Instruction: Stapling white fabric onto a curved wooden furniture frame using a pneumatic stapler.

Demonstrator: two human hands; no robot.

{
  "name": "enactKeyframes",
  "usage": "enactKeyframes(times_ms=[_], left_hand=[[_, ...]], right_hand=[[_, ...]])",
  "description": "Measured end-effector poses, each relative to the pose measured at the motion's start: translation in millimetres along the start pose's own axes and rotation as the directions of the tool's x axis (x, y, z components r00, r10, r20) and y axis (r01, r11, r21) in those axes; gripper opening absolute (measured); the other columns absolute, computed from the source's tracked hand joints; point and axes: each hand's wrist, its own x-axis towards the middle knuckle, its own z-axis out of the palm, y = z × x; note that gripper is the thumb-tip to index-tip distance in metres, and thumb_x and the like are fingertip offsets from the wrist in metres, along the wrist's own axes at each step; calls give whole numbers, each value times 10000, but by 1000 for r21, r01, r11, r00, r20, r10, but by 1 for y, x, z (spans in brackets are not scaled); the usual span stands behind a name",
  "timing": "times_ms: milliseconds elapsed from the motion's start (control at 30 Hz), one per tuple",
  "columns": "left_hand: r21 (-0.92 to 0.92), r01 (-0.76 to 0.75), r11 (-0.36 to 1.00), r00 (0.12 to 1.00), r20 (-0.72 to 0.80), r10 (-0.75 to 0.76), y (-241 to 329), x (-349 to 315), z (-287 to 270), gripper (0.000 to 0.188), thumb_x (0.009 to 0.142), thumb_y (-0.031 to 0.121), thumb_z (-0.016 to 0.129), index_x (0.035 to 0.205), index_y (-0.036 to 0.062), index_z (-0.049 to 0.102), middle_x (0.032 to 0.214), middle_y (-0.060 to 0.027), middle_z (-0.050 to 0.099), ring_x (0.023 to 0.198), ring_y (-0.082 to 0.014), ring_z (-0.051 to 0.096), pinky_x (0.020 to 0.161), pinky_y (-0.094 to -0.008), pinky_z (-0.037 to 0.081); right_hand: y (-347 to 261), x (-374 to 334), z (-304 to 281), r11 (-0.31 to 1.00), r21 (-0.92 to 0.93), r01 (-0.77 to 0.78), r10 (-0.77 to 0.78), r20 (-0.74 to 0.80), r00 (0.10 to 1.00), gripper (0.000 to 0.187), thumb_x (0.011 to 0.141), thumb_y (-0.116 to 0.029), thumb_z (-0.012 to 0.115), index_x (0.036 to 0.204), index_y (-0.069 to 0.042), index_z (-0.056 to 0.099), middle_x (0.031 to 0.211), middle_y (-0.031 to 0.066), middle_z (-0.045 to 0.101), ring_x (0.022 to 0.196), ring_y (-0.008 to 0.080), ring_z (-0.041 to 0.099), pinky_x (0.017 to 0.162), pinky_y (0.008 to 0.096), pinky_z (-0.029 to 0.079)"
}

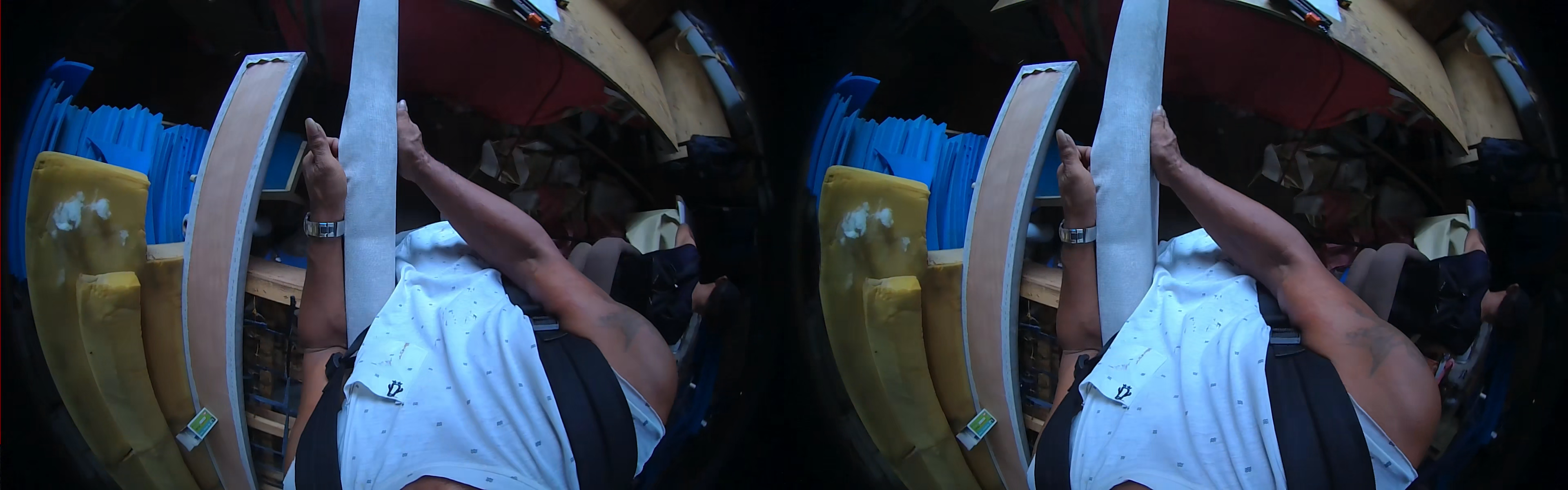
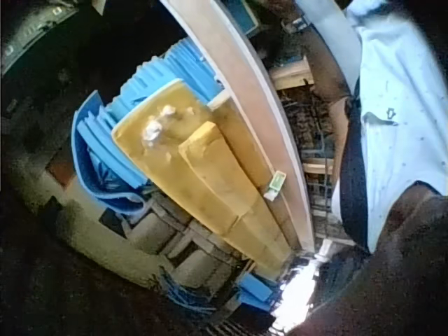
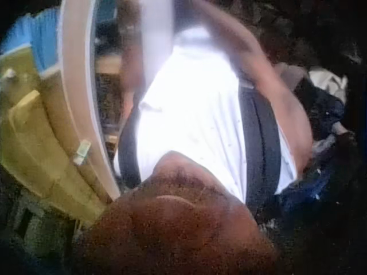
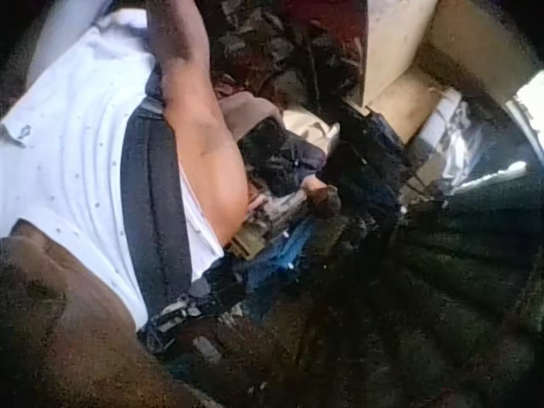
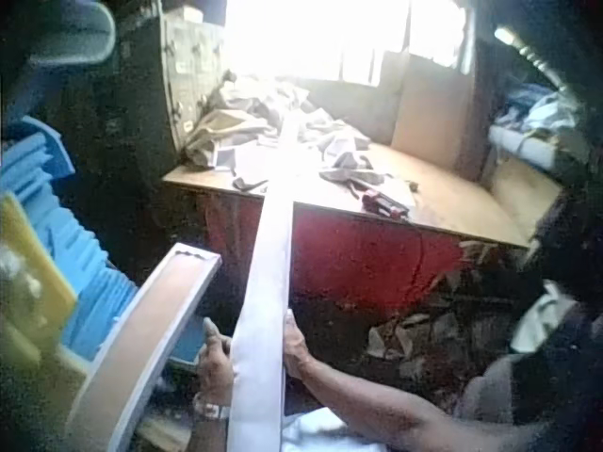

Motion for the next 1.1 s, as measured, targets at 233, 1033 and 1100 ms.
enactKeyframes(times_ms=[233, 1033, 1100], left_hand=[[65, -34, 997, 999, -7, 34, -32, -22, -36, 824, 981, 732, 203, 793, 53, 630, 742, -108, 666, 715, -195, 670, 699, -366, 548], [14, 66, 998, 991, 114, -67, -36, 56, -8, 603, 1043, 533, 439, 1157, -9, 678, 972, -152, 712, 818, -232, 643, 777, -425, 505], [-68, 104, 992, 982, 164, -91, -35, 60, -12, 561, 1055, 480, 448, 1155, -24, 674, 991, -153, 716, 839, -243, 657, 801, -427, 509]], right_hand=[[-9, -88, 81, 732, -663, 158, -286, -88, 954, 866, 1039, -575, 232, 1551, 28, -120, 1605, 323, 1, 1467, 448, 213, 1197, 527, 257], [-33, 59, 5, 756, -605, 250, -334, -29, 942, 954, 981, -711, 176, 1574, 6, -37, 1627, 300, -28, 1537, 371, -27, 1257, 465, 91], [-25, 58, 17, 683, -685, 255, -355, -5, 935, 1013, 952, -756, 163, 1568, 18, -54, 1622, 309, -40, 1533, 378, -48, 1257, 464, 84]])
